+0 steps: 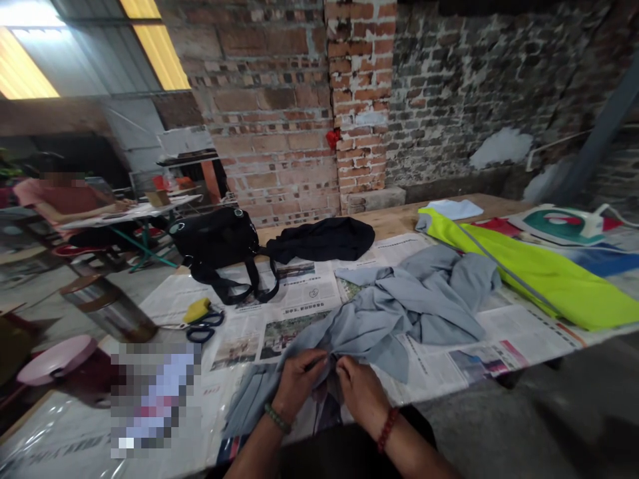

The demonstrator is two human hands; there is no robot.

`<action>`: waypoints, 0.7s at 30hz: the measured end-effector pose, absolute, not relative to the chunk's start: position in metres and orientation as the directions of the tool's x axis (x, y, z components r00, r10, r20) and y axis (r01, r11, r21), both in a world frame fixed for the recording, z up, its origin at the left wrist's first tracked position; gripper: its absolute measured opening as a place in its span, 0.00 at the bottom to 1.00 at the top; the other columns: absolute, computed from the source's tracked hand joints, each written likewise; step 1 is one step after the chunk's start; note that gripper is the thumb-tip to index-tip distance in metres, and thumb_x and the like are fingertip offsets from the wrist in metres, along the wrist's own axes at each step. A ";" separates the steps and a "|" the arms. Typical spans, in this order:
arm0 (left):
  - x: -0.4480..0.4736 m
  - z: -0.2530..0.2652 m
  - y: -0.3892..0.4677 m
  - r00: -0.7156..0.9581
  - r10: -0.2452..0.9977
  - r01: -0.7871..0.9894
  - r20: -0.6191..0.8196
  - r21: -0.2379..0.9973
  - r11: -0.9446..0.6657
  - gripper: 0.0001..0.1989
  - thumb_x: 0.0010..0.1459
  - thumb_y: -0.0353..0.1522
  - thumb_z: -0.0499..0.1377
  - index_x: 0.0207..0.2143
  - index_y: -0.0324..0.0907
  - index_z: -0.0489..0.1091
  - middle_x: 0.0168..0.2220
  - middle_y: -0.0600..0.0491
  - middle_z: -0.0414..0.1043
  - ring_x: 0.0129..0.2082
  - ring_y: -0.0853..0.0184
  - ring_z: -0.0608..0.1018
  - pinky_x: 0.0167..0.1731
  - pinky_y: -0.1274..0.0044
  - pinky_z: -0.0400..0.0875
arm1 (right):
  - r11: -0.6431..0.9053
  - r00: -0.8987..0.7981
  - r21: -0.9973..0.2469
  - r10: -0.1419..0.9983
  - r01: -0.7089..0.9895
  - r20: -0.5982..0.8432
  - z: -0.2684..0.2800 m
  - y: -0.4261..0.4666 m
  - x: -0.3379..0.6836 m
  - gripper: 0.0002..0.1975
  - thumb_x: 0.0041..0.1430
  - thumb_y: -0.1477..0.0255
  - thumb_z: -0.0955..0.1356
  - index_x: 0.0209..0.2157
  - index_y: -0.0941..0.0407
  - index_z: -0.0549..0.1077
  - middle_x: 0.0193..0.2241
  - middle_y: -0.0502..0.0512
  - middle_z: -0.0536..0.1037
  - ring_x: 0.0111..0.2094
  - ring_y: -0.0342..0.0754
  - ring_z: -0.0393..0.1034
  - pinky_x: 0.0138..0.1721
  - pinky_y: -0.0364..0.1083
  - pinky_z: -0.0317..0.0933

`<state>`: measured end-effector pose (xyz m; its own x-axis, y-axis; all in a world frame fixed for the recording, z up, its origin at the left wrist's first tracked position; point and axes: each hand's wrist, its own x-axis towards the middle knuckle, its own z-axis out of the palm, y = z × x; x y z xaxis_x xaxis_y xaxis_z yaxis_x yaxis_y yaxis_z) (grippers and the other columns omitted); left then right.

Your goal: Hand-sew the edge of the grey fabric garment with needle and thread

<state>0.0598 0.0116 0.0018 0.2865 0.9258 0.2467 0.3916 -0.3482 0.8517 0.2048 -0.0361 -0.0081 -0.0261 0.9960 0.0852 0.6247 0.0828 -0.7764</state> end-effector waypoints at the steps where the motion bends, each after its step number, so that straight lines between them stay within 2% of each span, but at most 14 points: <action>1: 0.059 0.000 0.012 0.300 0.918 0.389 0.259 0.845 -0.365 0.08 0.49 0.30 0.57 0.29 0.40 0.76 0.28 0.51 0.77 0.29 0.66 0.76 0.32 0.78 0.71 | 0.085 -0.028 -0.776 0.996 0.625 0.086 -0.007 -0.036 0.204 0.11 0.58 0.72 0.55 0.27 0.55 0.65 0.22 0.51 0.72 0.26 0.46 0.67 0.29 0.42 0.54; 5: 0.057 -0.004 0.012 0.342 0.888 0.401 0.309 0.806 -0.435 0.08 0.50 0.29 0.56 0.31 0.40 0.76 0.28 0.51 0.76 0.28 0.67 0.76 0.31 0.79 0.70 | 0.083 -0.027 -0.767 0.996 0.636 0.085 -0.007 -0.034 0.202 0.11 0.57 0.72 0.55 0.27 0.55 0.65 0.22 0.52 0.72 0.26 0.46 0.67 0.29 0.43 0.54; 10: 0.058 -0.004 0.010 0.463 0.819 0.425 0.339 0.726 -0.541 0.10 0.52 0.27 0.54 0.32 0.42 0.76 0.27 0.52 0.76 0.28 0.69 0.76 0.31 0.80 0.69 | 0.115 0.010 -0.781 0.988 0.614 0.153 -0.013 -0.028 0.199 0.10 0.56 0.74 0.55 0.28 0.55 0.64 0.24 0.54 0.72 0.28 0.47 0.68 0.30 0.43 0.55; 16: 0.059 -0.005 0.010 0.459 0.826 0.440 0.327 0.724 -0.531 0.11 0.53 0.27 0.54 0.32 0.42 0.76 0.25 0.53 0.75 0.26 0.70 0.75 0.28 0.80 0.68 | 0.117 0.126 -0.857 0.970 0.503 0.207 -0.019 -0.023 0.192 0.05 0.49 0.78 0.56 0.29 0.54 0.57 0.24 0.51 0.68 0.27 0.46 0.66 0.29 0.43 0.58; 21: 0.059 -0.011 0.011 0.432 0.852 0.434 0.298 0.759 -0.485 0.10 0.53 0.29 0.54 0.31 0.42 0.76 0.25 0.52 0.75 0.26 0.69 0.74 0.29 0.79 0.68 | 0.101 0.003 -0.858 0.993 0.504 0.119 -0.010 -0.030 0.210 0.02 0.51 0.74 0.58 0.29 0.54 0.60 0.18 0.48 0.67 0.21 0.45 0.64 0.25 0.42 0.56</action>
<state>0.0585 0.0113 -0.0109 0.4316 0.8515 0.2977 0.4336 -0.4853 0.7593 0.2100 -0.0298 -0.0096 0.0025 0.9929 0.1187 0.5044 0.1012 -0.8575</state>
